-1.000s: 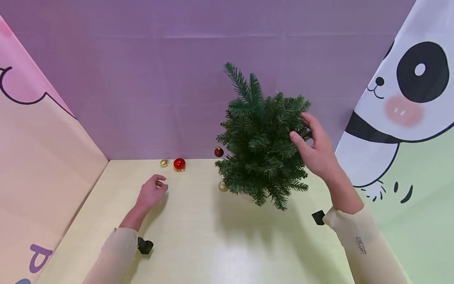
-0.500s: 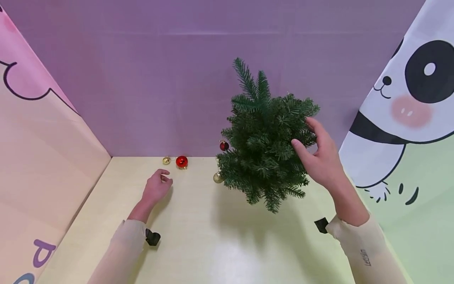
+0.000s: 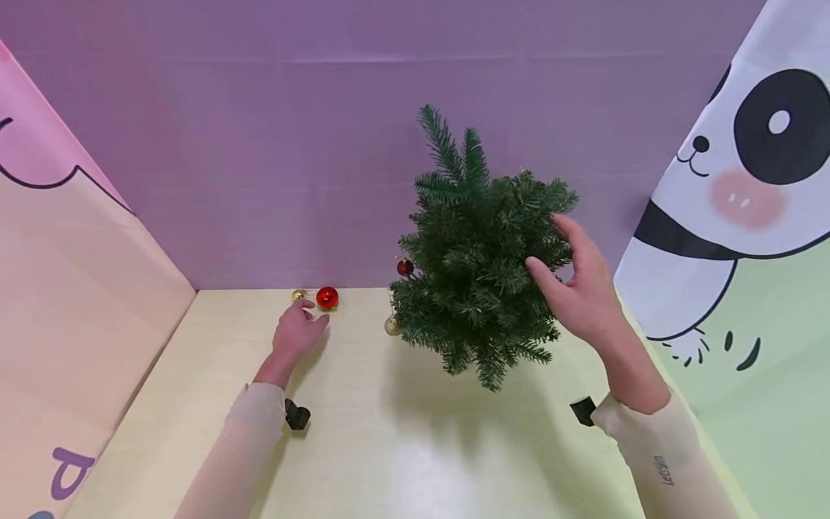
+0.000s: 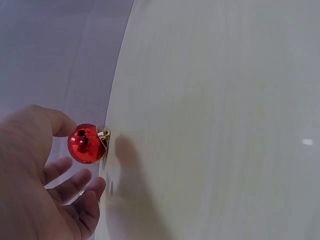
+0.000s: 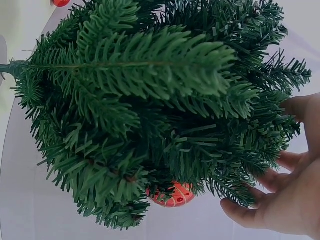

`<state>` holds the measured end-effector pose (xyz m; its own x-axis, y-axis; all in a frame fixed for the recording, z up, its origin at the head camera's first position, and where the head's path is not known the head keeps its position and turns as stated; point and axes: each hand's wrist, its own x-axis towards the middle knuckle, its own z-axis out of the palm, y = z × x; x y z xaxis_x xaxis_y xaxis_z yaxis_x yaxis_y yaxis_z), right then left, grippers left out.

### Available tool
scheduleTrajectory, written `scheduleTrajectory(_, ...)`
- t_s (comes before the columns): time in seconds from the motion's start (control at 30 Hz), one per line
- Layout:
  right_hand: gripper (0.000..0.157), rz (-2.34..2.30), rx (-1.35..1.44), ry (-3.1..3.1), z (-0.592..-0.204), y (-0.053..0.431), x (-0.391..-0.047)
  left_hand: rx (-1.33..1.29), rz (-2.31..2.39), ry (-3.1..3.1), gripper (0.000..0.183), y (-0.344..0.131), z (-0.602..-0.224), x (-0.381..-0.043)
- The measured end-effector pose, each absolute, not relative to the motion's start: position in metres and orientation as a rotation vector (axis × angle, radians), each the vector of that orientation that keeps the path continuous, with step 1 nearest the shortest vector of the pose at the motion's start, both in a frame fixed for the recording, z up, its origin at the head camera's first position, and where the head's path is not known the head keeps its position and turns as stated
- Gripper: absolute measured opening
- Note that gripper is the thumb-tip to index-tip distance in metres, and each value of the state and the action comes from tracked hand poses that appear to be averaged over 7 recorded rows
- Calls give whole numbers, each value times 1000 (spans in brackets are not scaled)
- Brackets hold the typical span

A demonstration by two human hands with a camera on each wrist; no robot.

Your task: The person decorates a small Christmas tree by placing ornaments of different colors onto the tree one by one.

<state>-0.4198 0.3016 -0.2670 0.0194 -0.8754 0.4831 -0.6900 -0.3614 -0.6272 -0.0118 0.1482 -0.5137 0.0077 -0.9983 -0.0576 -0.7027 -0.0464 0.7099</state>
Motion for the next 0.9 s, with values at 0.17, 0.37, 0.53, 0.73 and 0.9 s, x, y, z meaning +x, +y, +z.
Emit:
scheduleTrajectory(0.17, 62, -1254, -2073, 1604, -268, 299, -422, 1762, -725, -1825, 57, 141, -515, -11)
scheduleTrajectory(0.37, 55, -1249, -2073, 1558, -267, 300, -426, 1711, -677, -1975, 65, 136, -517, -12)
scheduleTrajectory(0.53, 51, -1207, -2088, 1516, -266, 301, -429, 1738, -634, -2003, 65, 138, -522, -11)
scheduleTrajectory(0.73, 60, -1190, -2099, 1500, -267, 304, -432, 1780, -642, -1914, 61, 146, -526, -11)
scheduleTrajectory(0.9, 60, -1189, -2117, 1471, -269, 302, -436, 1793, -640, -1869, 62, 152, -524, -13)
